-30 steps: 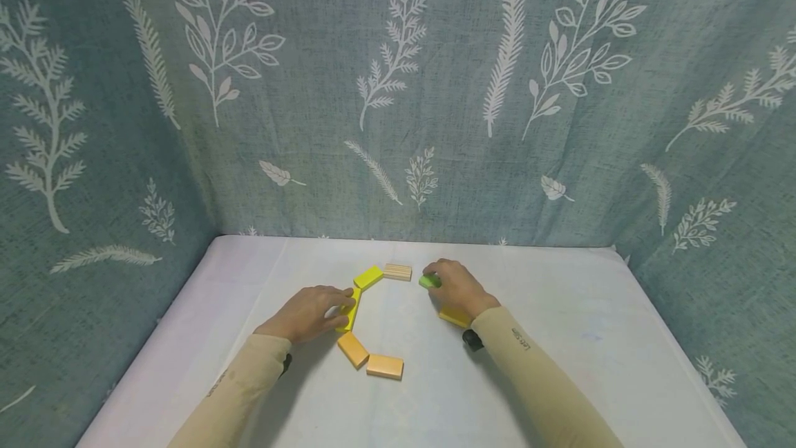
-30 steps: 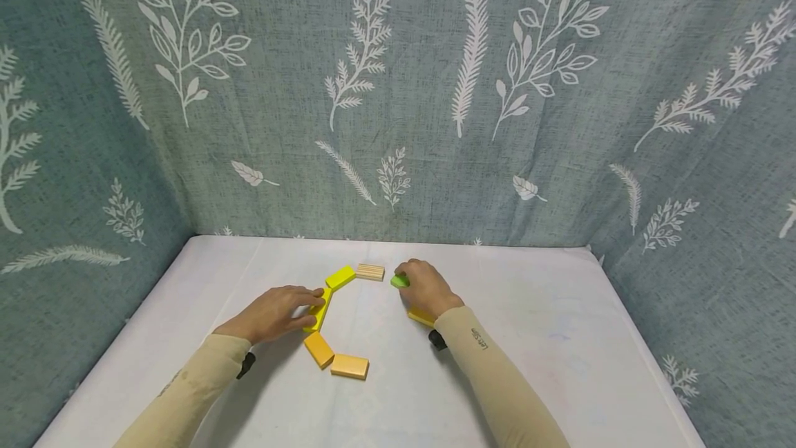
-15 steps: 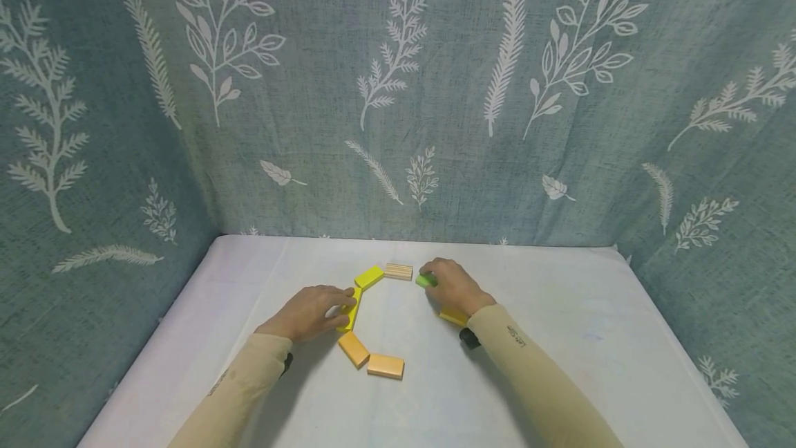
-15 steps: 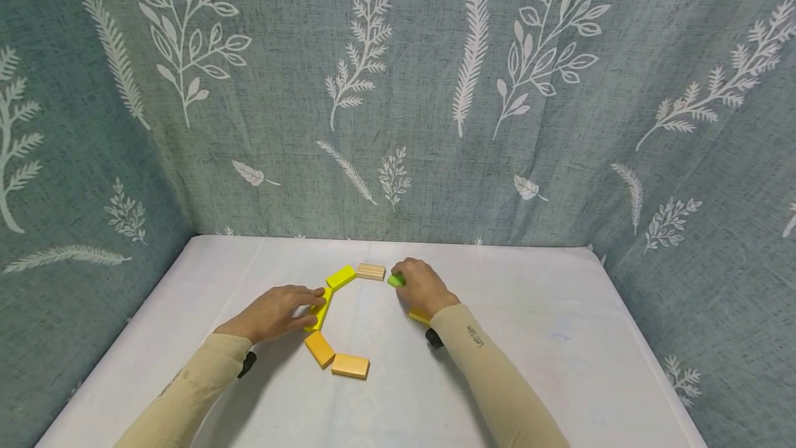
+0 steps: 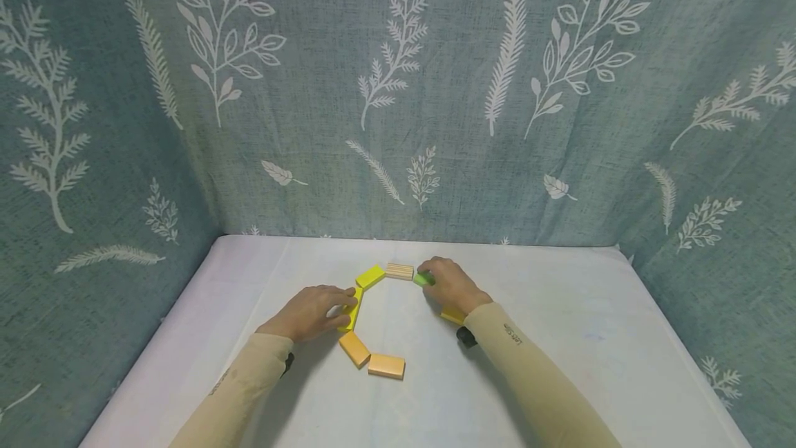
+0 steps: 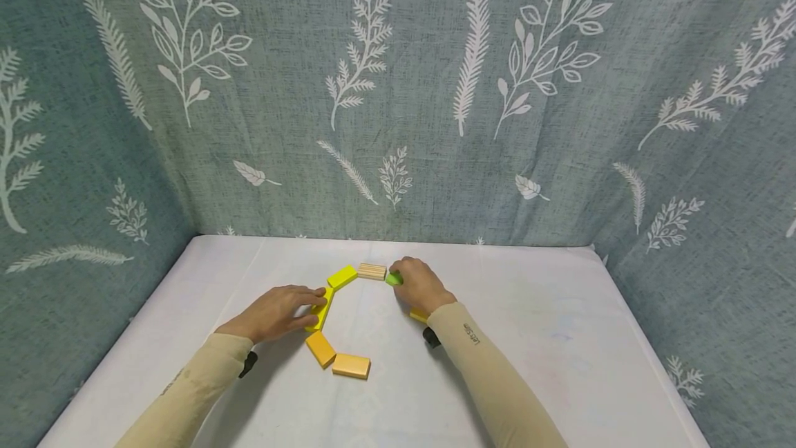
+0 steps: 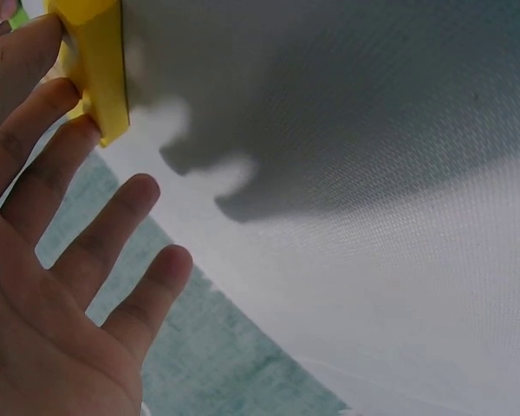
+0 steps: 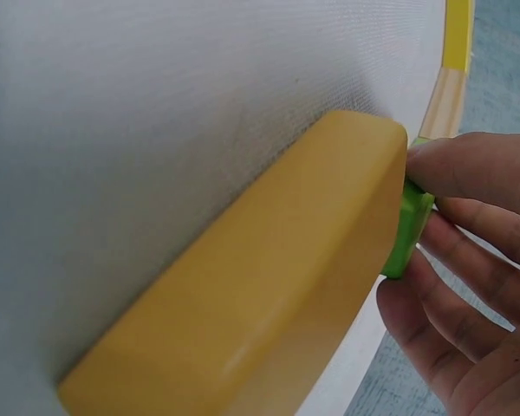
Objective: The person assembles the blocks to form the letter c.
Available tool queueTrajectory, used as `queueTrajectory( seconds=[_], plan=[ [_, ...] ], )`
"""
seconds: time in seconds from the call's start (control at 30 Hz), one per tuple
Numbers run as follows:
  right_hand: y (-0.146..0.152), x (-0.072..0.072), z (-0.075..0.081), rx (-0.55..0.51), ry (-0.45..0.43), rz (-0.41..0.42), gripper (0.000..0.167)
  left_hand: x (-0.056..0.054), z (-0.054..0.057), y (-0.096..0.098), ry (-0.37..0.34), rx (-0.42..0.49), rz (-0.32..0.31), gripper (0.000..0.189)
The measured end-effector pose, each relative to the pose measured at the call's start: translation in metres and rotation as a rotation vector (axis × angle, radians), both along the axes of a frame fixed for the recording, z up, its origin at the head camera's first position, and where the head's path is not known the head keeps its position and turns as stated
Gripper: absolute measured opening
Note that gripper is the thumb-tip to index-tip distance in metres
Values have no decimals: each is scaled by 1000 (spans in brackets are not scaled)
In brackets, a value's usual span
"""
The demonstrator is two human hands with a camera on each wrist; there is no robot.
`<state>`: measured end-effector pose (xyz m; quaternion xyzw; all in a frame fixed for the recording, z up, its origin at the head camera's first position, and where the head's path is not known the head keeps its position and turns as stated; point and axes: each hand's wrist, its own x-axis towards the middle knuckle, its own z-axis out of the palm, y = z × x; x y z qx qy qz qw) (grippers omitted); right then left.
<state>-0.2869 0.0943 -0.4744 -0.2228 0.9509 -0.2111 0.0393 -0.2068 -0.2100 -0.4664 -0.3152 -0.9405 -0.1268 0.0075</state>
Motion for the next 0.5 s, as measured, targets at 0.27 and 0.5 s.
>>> queueTrajectory(
  seconds=[0.27,0.5],
  plan=[
    [-1,-1,-1,5,-3,2,36,0,0,1,-2,-5,0,34],
    [-2,-1,0,-3,-26,-14,37,0,1,1,-11,-13,18,34]
  ],
)
